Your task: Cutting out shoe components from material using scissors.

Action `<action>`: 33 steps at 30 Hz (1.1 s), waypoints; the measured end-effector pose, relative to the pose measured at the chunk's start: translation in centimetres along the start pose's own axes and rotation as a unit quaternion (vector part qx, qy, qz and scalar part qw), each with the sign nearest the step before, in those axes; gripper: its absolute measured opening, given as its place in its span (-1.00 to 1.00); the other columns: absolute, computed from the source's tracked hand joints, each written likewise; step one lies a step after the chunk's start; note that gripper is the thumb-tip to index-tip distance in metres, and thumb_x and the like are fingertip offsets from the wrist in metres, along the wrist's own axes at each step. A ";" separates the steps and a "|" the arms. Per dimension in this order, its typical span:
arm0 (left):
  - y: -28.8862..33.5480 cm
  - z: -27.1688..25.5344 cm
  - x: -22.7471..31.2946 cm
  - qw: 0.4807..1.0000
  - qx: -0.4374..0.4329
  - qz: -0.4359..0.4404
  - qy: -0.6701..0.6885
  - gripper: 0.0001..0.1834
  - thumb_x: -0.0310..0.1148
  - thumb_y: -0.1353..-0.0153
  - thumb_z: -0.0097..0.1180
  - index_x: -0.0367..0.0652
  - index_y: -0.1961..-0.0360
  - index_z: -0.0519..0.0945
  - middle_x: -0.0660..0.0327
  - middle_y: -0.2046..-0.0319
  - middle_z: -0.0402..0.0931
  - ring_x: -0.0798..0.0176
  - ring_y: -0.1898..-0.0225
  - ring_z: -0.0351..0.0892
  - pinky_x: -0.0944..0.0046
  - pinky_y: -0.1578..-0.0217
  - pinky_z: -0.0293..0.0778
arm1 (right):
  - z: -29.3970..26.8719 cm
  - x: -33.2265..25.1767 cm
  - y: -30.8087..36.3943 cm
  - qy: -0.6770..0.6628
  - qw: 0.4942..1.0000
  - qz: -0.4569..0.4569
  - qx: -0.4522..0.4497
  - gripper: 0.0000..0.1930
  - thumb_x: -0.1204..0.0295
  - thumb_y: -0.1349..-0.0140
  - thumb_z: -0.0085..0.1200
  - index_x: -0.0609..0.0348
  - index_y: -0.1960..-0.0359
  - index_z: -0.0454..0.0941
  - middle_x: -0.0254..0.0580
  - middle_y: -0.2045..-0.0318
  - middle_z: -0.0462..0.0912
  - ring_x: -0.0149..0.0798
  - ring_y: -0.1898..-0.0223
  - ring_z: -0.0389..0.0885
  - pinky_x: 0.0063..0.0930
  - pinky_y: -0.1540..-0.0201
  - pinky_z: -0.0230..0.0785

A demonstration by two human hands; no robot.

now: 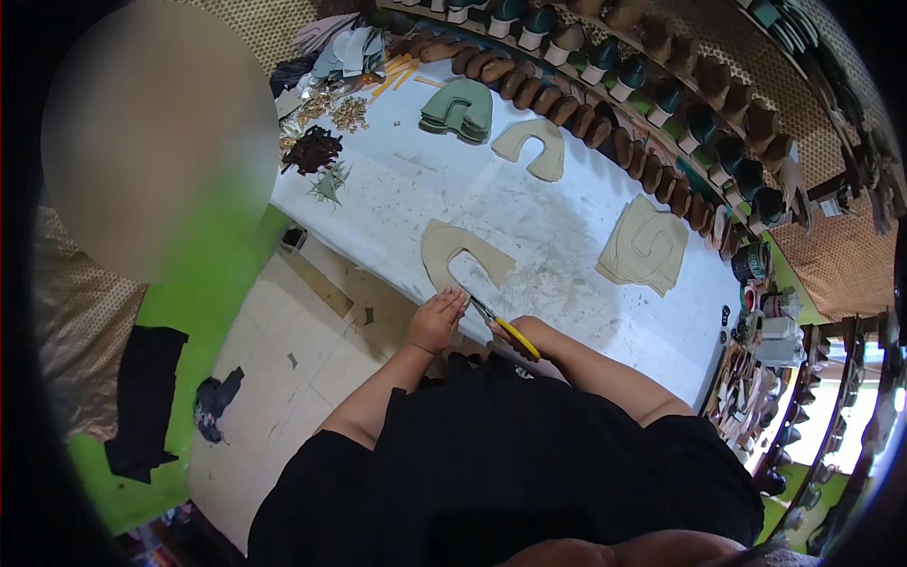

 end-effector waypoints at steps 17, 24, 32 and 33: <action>-0.1 -0.2 0.3 1.000 -0.019 -0.006 0.014 -0.69 -0.40 -0.16 0.20 -0.19 0.05 0.61 0.05 0.07 0.60 0.02 -0.03 0.58 0.09 -0.03 0.50 | -0.6 -0.5 -1.1 0.096 0.995 0.023 -0.015 -0.03 -0.48 -0.13 -0.32 0.41 0.52 0.62 0.20 0.57 0.58 0.10 0.42 0.61 -0.20 0.26 0.41; -0.1 -0.2 0.2 1.000 -0.019 -0.006 0.014 -0.69 -0.41 -0.15 0.21 -0.20 0.05 0.61 0.05 0.07 0.61 0.02 -0.02 0.58 0.11 -0.04 0.50 | -0.7 -0.4 -1.2 0.111 0.994 0.016 -0.010 -0.02 -0.49 -0.12 -0.33 0.40 0.49 0.64 0.21 0.55 0.60 0.13 0.38 0.62 -0.19 0.22 0.42; -0.3 -0.3 0.9 0.999 -0.009 -0.003 0.037 -0.70 -0.45 -0.12 0.22 -0.23 0.09 0.62 0.01 0.11 0.62 -0.01 0.02 0.61 0.11 -0.01 0.52 | -0.8 -1.2 -1.1 0.084 0.996 0.025 -0.029 -0.02 -0.49 -0.12 -0.33 0.39 0.47 0.64 0.19 0.55 0.59 0.12 0.39 0.62 -0.22 0.22 0.42; -0.4 -0.3 0.9 0.999 -0.011 -0.002 0.037 -0.70 -0.45 -0.12 0.22 -0.23 0.09 0.62 0.00 0.11 0.62 -0.01 0.02 0.61 0.11 -0.01 0.52 | -0.7 -1.1 -1.3 0.089 0.995 0.022 -0.027 -0.03 -0.49 -0.12 -0.34 0.39 0.47 0.63 0.20 0.56 0.59 0.12 0.39 0.61 -0.22 0.22 0.42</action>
Point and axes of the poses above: each hand's wrist, its own y-axis away from the middle knuckle, its own z-axis out of the palm, x = y × z, the point moved 2 cm from there along -y, towards the middle knuckle
